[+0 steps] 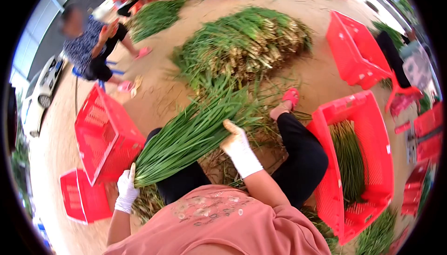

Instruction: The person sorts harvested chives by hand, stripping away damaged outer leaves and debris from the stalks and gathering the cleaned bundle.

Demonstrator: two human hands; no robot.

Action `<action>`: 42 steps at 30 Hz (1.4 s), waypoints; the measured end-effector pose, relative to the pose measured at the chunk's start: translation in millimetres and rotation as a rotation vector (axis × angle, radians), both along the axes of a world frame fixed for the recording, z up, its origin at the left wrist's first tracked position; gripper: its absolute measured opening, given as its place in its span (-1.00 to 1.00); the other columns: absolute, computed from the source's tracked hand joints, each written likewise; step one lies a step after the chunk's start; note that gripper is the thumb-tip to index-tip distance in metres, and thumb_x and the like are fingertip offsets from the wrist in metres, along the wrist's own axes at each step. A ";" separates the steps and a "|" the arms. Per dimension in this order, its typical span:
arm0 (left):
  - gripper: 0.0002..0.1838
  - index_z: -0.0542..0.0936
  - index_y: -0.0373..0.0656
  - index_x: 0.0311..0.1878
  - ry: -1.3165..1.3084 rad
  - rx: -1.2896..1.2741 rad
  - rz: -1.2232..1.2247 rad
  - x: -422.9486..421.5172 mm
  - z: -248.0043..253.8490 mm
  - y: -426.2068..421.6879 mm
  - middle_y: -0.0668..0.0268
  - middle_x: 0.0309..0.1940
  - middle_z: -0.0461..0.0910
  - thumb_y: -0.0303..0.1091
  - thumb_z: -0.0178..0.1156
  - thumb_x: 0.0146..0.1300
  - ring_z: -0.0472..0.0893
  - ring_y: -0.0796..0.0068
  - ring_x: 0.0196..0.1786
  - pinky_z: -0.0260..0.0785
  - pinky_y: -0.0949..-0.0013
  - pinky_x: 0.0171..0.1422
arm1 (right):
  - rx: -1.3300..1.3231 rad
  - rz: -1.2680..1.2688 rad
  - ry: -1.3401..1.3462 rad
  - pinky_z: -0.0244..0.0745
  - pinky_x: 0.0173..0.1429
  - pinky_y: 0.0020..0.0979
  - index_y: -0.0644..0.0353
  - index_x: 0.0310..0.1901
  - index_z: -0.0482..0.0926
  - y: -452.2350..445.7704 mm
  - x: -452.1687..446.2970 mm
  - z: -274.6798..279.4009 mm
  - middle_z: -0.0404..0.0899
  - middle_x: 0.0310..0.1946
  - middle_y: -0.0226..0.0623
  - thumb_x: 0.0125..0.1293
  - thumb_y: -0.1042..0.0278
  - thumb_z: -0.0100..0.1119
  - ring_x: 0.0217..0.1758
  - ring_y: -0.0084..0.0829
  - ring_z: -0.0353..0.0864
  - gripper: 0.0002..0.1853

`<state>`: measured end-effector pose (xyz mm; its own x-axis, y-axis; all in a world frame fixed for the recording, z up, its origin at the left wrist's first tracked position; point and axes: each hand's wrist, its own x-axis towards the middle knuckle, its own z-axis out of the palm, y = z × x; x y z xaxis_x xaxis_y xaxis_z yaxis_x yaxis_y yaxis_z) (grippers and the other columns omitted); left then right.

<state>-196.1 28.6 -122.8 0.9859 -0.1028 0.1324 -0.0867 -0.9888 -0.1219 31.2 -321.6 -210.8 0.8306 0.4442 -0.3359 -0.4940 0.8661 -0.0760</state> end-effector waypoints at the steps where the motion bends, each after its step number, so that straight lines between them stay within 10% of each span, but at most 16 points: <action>1: -0.03 0.16 -0.13 0.33 -0.027 0.007 0.000 -14.2 -3.8 7.4 0.17 -0.33 0.38 -0.50 0.29 -0.32 0.44 0.13 -0.31 0.31 0.17 -0.28 | -0.193 -0.047 0.117 0.16 0.29 0.02 0.23 -0.04 0.50 -10.7 -2.3 13.0 0.48 0.01 -0.13 0.13 0.36 0.12 0.16 -0.13 0.36 -0.66; 4: -0.02 0.16 -0.10 0.33 -0.048 0.008 0.006 -40.1 -11.9 20.0 0.14 -0.30 0.38 -0.53 0.27 -0.33 0.42 0.11 -0.31 0.30 0.14 -0.27 | -0.662 -0.197 -0.256 0.49 -0.07 -0.35 0.19 -0.01 0.50 -62.1 14.5 -5.0 0.54 -0.09 -0.34 0.20 0.33 0.14 -0.10 -0.39 0.56 -0.68; 6: 0.00 0.16 -0.07 0.34 -0.039 0.022 0.010 -43.9 -6.9 15.5 0.15 -0.29 0.37 -0.54 0.27 -0.36 0.42 0.10 -0.30 0.30 0.15 -0.25 | -0.333 -0.180 -0.298 0.38 -0.38 -0.69 0.11 -0.08 0.53 -112.3 34.7 -12.8 0.53 -0.20 -0.50 0.23 0.30 0.14 -0.25 -0.70 0.50 -0.77; 10: 0.00 0.17 -0.04 0.33 0.003 0.029 0.061 -47.5 -7.0 14.5 0.13 -0.26 0.36 -0.54 0.28 -0.38 0.41 0.10 -0.27 0.28 0.14 -0.22 | -1.194 -0.359 -0.607 0.41 -0.09 -0.57 0.18 -0.13 0.57 -113.5 28.7 85.0 0.58 -0.24 -0.45 0.26 0.40 0.08 -0.19 -0.59 0.54 -0.82; 12: 0.00 0.17 -0.03 0.33 0.002 0.029 0.061 -46.6 -5.3 14.2 0.12 -0.24 0.35 -0.54 0.27 -0.36 0.41 0.09 -0.26 0.28 0.14 -0.22 | -1.295 -0.018 -0.922 0.41 -0.07 -0.53 0.18 -0.13 0.58 -85.5 7.1 130.9 0.60 -0.21 -0.41 0.24 0.41 0.10 -0.14 -0.56 0.53 -0.81; 17: 0.00 0.15 -0.02 0.34 0.035 0.089 0.103 -42.6 1.9 9.6 0.11 -0.23 0.34 -0.52 0.29 -0.35 0.40 0.09 -0.25 0.27 0.14 -0.20 | -1.758 0.239 -1.248 0.49 -0.22 -0.42 0.21 -0.15 0.57 -9.0 -19.8 82.1 0.59 -0.31 -0.08 0.19 0.32 0.13 -0.34 -0.21 0.60 -0.78; 27: 0.01 0.14 -0.03 0.35 0.027 0.072 0.129 -48.1 3.9 2.2 0.11 -0.24 0.35 -0.48 0.32 -0.33 0.41 0.10 -0.26 0.27 0.15 -0.20 | -1.129 0.443 -0.487 0.25 -0.48 -0.68 0.21 -0.04 0.54 15.0 -35.8 59.8 0.53 -0.55 -0.45 0.23 0.31 0.16 -0.55 -0.73 0.42 -0.71; 42: -0.02 0.17 0.04 0.34 -0.026 0.099 0.166 -35.3 13.5 -0.4 0.09 -0.18 0.36 -0.45 0.32 -0.32 0.42 0.08 -0.22 0.29 0.12 -0.15 | -1.151 0.201 -0.519 0.30 -0.44 -0.60 0.25 -0.33 0.47 -1.9 -28.6 52.9 0.45 -0.63 -0.41 0.34 0.33 -0.05 -0.58 -0.63 0.38 -0.82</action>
<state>-231.4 28.3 -109.2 0.9867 0.0467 0.1555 0.0806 -0.9723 -0.2194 2.7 -323.5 -157.9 0.9316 0.2472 -0.2666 -0.2952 0.0862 -0.9515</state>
